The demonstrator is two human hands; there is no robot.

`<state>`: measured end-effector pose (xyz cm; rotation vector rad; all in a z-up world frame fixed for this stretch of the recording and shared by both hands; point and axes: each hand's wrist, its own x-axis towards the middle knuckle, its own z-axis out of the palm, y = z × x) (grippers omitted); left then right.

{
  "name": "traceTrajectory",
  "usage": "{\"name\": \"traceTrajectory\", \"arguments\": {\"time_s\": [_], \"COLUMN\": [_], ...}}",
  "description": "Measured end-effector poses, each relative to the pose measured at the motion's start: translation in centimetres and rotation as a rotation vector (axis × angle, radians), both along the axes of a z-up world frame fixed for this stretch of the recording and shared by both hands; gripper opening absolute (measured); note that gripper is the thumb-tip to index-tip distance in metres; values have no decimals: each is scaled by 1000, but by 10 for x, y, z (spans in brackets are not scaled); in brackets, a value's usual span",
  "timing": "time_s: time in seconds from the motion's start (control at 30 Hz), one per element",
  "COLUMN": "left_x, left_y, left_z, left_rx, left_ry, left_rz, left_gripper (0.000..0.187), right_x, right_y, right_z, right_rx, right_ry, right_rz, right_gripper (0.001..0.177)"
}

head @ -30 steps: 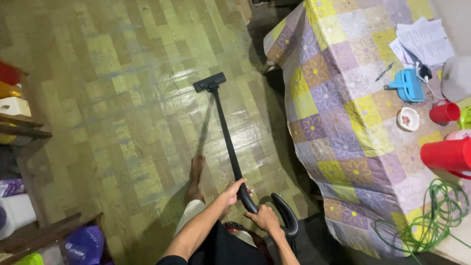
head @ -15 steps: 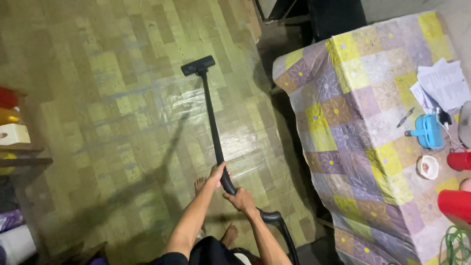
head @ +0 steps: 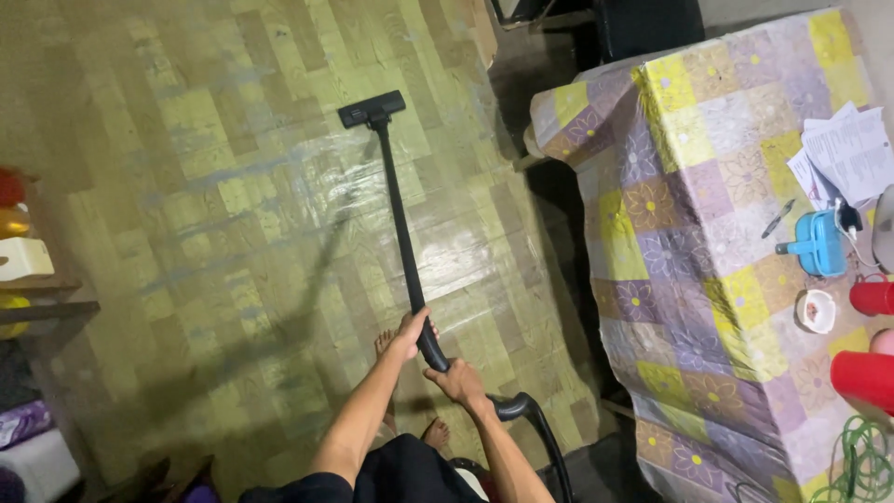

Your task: The person vacuums a tiled floor using a red canister vacuum cleaner with a long wand and floor head. They move the vacuum back and forth across the floor near a table and a shelving unit.

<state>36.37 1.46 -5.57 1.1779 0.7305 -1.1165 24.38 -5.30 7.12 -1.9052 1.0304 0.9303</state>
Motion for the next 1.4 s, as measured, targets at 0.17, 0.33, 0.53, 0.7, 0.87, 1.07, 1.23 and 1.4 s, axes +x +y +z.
{"name": "traceTrajectory", "arguments": {"time_s": [0.17,0.33,0.53,0.7,0.87,1.07,1.23,1.4], "left_x": [-48,-128,-234,-344,-381,-387,-352,-286], "left_y": [25,32,38,55,52,61,62,56], "left_z": [63,79,73,57,92,99,76,69], "left_rx": [-96,-113,-96,-134,-127,-124,-157,-106], "left_ry": [146,167,190,275,289,275,224,104], "left_rz": [-9,18,-10,31,33,52,83,74], "left_gripper": [21,16,16,18,21,20,23,21], "right_x": [-54,-146,-242,-347,-382,-384,-346,-276], "right_y": [23,29,34,53,46,53,56,54], "right_z": [36,23,51,65,91,93,80,70], "right_rx": [-24,-69,-41,-91,-53,-45,-61,-61], "right_ry": [35,31,109,144,137,171,138,107], "right_rz": [39,65,21,62,48,75,76,91], "right_gripper": [56,64,76,64,68,66,74,63]}}
